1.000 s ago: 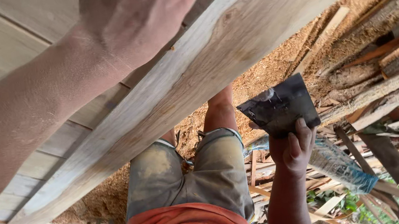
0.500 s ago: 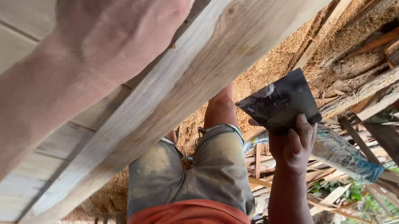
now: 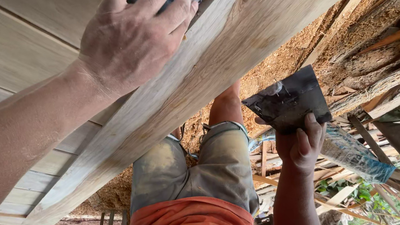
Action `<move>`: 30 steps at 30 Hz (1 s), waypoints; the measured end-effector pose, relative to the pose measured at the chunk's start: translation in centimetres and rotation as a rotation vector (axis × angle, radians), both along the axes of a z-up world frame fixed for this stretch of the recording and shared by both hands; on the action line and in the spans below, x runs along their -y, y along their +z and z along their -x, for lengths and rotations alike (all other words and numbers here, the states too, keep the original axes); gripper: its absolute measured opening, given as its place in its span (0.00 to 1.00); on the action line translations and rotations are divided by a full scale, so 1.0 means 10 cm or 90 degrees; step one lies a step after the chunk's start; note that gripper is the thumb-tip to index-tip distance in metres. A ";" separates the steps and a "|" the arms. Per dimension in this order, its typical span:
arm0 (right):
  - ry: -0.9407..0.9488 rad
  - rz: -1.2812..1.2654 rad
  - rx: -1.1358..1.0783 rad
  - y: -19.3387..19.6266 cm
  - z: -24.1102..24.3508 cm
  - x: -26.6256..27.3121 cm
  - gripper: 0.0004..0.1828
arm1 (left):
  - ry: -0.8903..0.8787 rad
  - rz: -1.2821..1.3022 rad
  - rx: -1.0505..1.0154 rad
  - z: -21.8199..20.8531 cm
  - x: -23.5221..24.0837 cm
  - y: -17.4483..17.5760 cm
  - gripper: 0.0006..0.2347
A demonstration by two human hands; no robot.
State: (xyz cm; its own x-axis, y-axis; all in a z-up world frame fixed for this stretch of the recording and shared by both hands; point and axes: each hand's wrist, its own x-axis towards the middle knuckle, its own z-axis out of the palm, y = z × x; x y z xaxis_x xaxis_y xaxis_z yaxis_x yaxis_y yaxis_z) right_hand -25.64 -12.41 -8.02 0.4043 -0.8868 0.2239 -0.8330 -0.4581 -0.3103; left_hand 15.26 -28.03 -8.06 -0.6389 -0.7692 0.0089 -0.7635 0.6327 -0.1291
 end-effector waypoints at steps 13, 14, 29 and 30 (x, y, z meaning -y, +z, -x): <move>-0.002 0.045 0.013 0.01 0.10 0.01 0.38 | -0.001 -0.087 0.026 0.00 0.08 0.17 0.07; -0.003 0.060 0.006 -0.02 0.11 0.02 0.39 | 0.001 -0.050 0.029 0.01 0.10 0.16 0.07; 0.024 0.061 0.008 0.05 0.04 0.08 0.45 | -0.060 -0.191 0.134 0.02 0.38 0.28 0.09; 0.032 0.084 0.016 0.00 0.02 0.12 0.49 | -0.052 -0.122 0.131 0.02 0.41 0.28 0.07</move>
